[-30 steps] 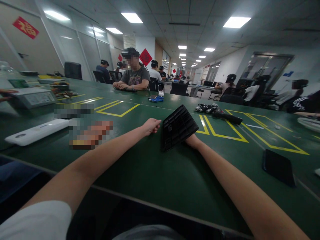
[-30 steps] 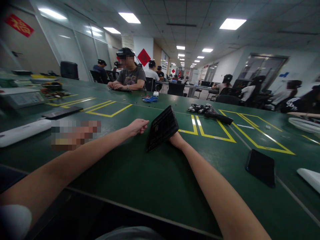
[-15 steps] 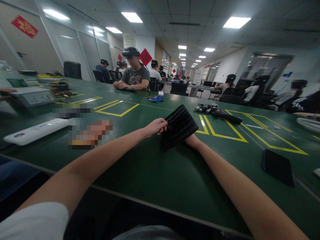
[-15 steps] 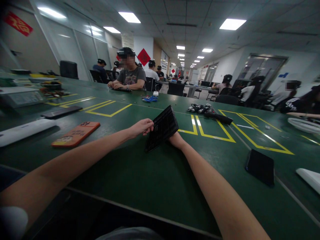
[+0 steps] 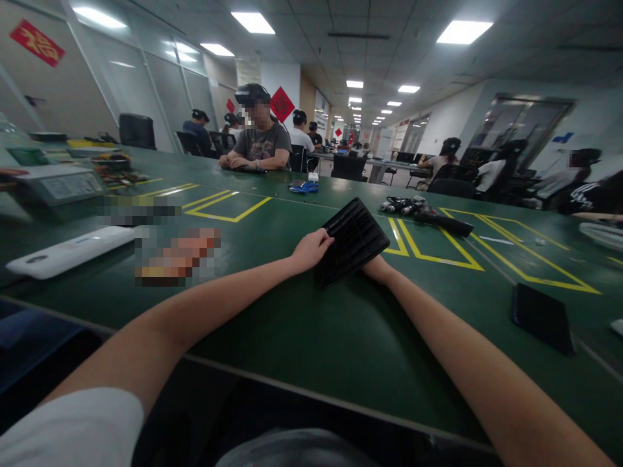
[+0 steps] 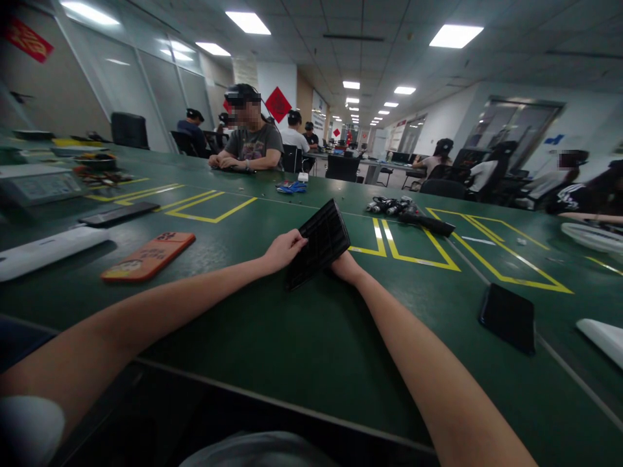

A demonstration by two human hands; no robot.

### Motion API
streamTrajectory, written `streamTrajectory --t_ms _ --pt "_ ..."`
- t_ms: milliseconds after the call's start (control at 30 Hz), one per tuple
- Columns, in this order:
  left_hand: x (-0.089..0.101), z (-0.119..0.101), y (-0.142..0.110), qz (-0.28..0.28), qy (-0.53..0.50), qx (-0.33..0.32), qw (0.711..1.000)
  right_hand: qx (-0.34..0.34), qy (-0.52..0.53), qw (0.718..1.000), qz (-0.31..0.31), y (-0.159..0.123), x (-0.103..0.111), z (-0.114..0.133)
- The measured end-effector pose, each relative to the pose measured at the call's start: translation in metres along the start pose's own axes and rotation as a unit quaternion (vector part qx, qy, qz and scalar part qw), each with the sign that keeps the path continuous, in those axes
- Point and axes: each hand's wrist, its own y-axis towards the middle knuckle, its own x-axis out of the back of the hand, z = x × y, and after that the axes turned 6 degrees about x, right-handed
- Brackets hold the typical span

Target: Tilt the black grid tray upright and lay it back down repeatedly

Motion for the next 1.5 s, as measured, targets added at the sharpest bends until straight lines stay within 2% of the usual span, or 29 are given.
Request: streamTrajectory --t_ms 233,333,533,700,800,867,933,1033,1100,1133,1200,1267,1367,1433,1500 --pt "0.004 0.009 -0.005 0.03 0.097 -0.106 0.989 0.002 0.0 1.0 0.002 0.0 -0.001 -0.001" --pt "0.005 0.01 -0.003 0.047 0.121 -0.124 0.984 -0.004 -0.008 1.0 0.003 0.0 -0.001 -0.004" --pt "0.014 0.001 0.001 0.058 0.14 -0.037 0.988 0.003 0.011 1.0 -0.01 0.0 -0.003 -0.005" --pt "0.012 -0.003 0.002 0.073 0.104 -0.03 0.991 -0.003 -0.003 1.0 -0.004 0.001 -0.002 -0.001" --pt "0.006 -0.004 0.006 0.056 0.039 0.007 0.998 -0.007 -0.01 1.0 -0.005 0.001 -0.002 0.001" --pt "0.005 -0.005 0.009 0.054 -0.054 0.073 0.994 -0.009 -0.012 1.0 -0.008 0.0 -0.002 0.001" --pt "0.007 -0.008 0.011 0.077 -0.197 0.167 0.963 -0.007 -0.014 1.0 -0.008 0.0 -0.002 0.0" --pt "0.014 -0.01 0.012 0.124 -0.407 0.287 0.858 -0.005 -0.017 1.0 -0.01 0.0 -0.002 0.0" --pt "0.018 -0.01 0.012 0.129 -0.474 0.324 0.809 -0.003 -0.016 1.0 -0.007 0.001 -0.002 0.001" --pt "0.019 -0.01 0.012 0.129 -0.482 0.327 0.803 -0.002 -0.015 1.0 -0.005 0.001 -0.002 0.001" --pt "0.019 -0.009 0.011 0.135 -0.454 0.308 0.825 0.001 -0.012 1.0 -0.005 0.001 -0.002 0.002" --pt "0.018 -0.007 0.01 0.158 -0.377 0.248 0.878 0.001 -0.008 1.0 -0.007 0.001 -0.002 0.002" --pt "0.015 -0.003 0.009 0.161 -0.229 0.12 0.953 0.0 -0.002 1.0 -0.003 0.001 -0.001 0.001" --pt "0.013 0.001 0.008 0.143 -0.14 0.05 0.979 0.0 -0.001 1.0 0.005 0.0 -0.002 -0.001" --pt "0.012 0.003 0.007 0.129 -0.059 0.003 0.99 0.006 -0.007 1.0 0.008 0.0 -0.003 -0.001"
